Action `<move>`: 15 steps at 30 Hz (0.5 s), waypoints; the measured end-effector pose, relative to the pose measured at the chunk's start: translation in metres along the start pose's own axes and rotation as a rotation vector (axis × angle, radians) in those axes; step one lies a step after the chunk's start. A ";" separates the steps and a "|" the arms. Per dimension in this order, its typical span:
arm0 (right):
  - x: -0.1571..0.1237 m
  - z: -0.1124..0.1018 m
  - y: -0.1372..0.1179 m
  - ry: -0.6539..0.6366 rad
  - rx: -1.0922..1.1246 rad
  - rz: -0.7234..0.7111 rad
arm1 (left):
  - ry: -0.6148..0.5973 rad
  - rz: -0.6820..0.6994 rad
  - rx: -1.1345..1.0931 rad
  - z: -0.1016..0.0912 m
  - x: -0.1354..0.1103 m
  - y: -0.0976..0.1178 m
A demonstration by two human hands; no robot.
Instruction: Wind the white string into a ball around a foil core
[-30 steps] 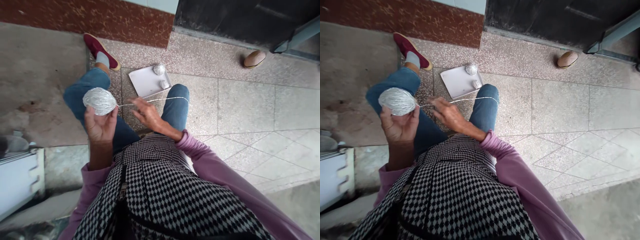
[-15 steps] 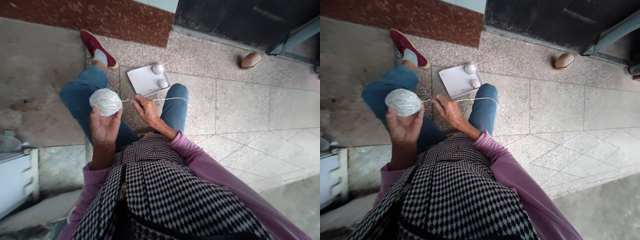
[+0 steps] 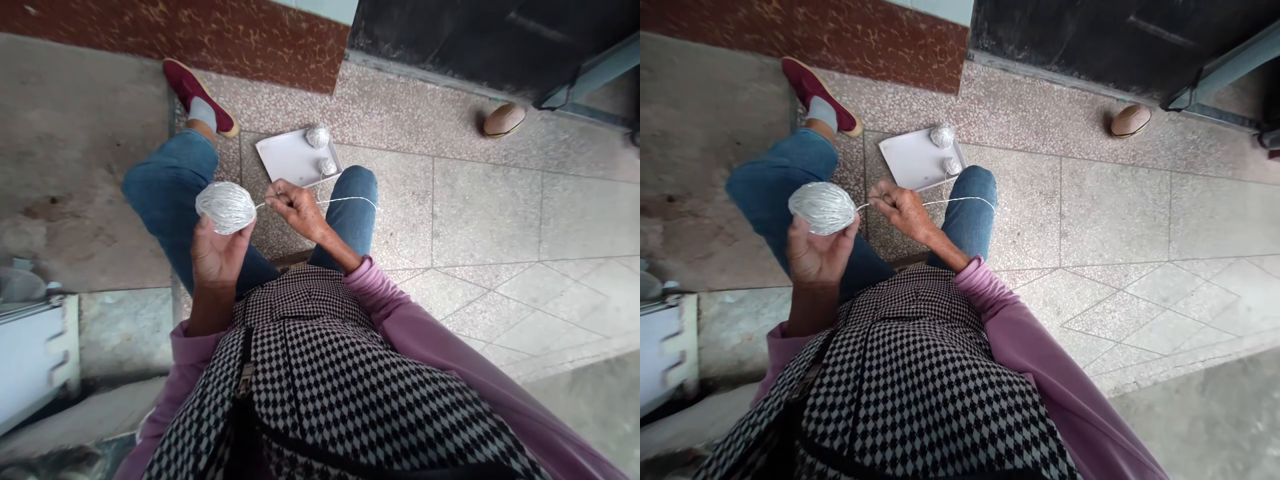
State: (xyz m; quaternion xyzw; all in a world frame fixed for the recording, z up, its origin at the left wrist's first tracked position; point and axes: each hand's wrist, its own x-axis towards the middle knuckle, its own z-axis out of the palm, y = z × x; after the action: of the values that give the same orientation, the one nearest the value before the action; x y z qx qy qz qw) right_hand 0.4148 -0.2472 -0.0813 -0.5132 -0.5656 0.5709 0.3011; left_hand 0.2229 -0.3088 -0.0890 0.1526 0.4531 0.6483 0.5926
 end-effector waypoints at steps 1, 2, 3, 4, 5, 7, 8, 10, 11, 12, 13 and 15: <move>-0.002 0.002 0.002 -0.024 -0.010 -0.003 | 0.001 0.006 -0.008 0.001 0.000 0.001; -0.006 0.005 0.005 -0.061 -0.007 -0.015 | 0.006 0.016 -0.018 0.001 0.000 0.002; -0.010 0.008 0.009 -0.106 0.012 -0.028 | 0.014 0.024 -0.025 0.001 0.000 0.002; -0.014 0.012 0.012 -0.165 0.050 -0.029 | 0.020 0.023 -0.026 0.000 0.001 0.002; -0.018 0.015 0.016 -0.234 0.110 -0.012 | 0.025 0.016 -0.022 -0.002 0.002 0.001; -0.022 0.019 0.023 -0.360 0.288 0.073 | 0.022 -0.008 -0.008 -0.006 0.004 -0.003; -0.021 0.019 0.025 -0.393 0.396 0.123 | 0.014 -0.015 -0.005 -0.007 0.004 -0.005; -0.017 0.017 0.028 -0.372 0.598 0.187 | -0.006 -0.018 -0.012 -0.009 0.005 -0.009; -0.014 0.016 0.029 -0.318 0.665 0.198 | -0.014 -0.017 -0.018 -0.009 0.005 -0.010; -0.010 0.014 0.029 -0.254 0.701 0.201 | -0.022 -0.016 -0.025 -0.009 0.005 -0.011; -0.007 0.013 0.030 -0.193 0.707 0.207 | -0.027 -0.015 -0.033 -0.008 0.004 -0.011; -0.004 0.014 0.030 -0.097 0.650 0.229 | -0.030 -0.010 -0.041 -0.007 0.004 -0.010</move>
State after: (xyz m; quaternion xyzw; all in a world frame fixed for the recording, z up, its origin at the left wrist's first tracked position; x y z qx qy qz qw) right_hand 0.4105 -0.2609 -0.1115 -0.4228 -0.3069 0.7749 0.3557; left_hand 0.2229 -0.3098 -0.1020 0.1479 0.4316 0.6522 0.6054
